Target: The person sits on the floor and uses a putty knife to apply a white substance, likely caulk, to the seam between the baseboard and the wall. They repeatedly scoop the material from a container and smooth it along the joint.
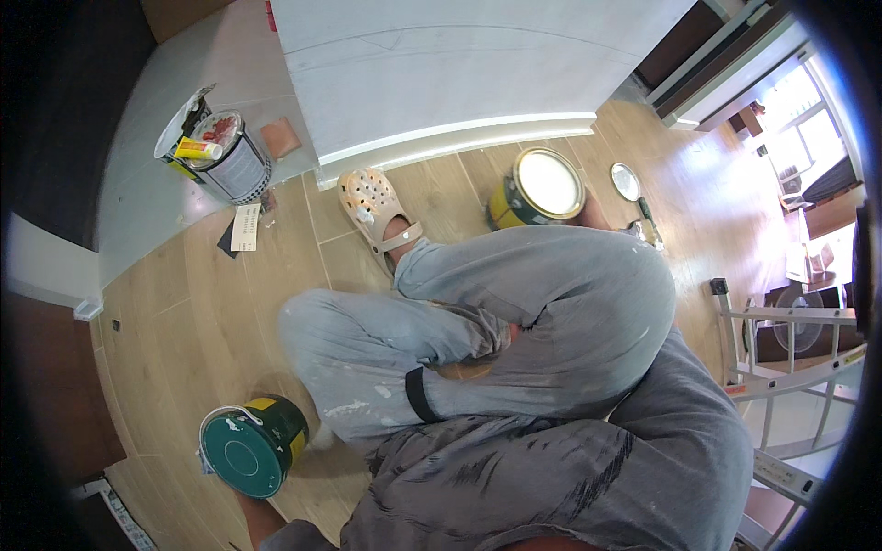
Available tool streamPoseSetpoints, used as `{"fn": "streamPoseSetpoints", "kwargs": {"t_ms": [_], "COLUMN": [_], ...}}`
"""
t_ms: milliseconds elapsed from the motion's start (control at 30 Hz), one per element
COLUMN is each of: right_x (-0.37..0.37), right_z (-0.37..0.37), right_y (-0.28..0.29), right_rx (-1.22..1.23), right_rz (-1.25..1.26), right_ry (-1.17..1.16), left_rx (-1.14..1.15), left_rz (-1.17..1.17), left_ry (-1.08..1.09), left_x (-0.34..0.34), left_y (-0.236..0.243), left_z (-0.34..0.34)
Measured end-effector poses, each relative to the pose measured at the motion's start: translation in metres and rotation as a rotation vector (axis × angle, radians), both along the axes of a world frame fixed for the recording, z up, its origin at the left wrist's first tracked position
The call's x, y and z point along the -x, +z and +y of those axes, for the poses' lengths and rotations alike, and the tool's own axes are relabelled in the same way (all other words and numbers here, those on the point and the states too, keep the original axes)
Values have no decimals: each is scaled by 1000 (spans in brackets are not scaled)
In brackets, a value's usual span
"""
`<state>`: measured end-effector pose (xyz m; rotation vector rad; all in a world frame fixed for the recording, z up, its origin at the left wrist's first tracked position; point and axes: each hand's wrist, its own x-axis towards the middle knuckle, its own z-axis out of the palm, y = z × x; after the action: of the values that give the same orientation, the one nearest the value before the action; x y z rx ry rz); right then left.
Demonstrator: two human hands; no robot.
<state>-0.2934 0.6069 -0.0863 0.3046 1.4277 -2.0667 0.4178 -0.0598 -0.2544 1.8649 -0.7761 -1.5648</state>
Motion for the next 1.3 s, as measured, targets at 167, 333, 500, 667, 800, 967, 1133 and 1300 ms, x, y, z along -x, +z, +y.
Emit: {"fn": "streamPoseSetpoints", "kwargs": {"t_ms": [167,333,500,667,800,967,1133,1300], "right_x": [9,3,14,19,-65,-137,-116,-71], "right_z": [-49,-86,-112,-173,-253,-326,-365,-392], "right_y": [0,-2,45,206,296,307,261,225], "right_rx": [-46,-52,-467,-496,-96,113,154,-247], "right_rz": [30,-11,216,945,1148,931,955,1035], "right_ry": [84,200,392,665,1094,1075,967,853], "left_rx": [26,421,677,774,741,736,670,778], "left_rz": [11,88,308,630,834,695,373,-719], "left_ry": [-49,-132,-416,-823,-891,-966,-812,-430], "left_x": [-16,-6,123,268,366,393,243,-17], "left_y": [11,128,302,388,415,427,348,170], "left_z": [-11,-70,-74,68,176,200,20,-113]}}
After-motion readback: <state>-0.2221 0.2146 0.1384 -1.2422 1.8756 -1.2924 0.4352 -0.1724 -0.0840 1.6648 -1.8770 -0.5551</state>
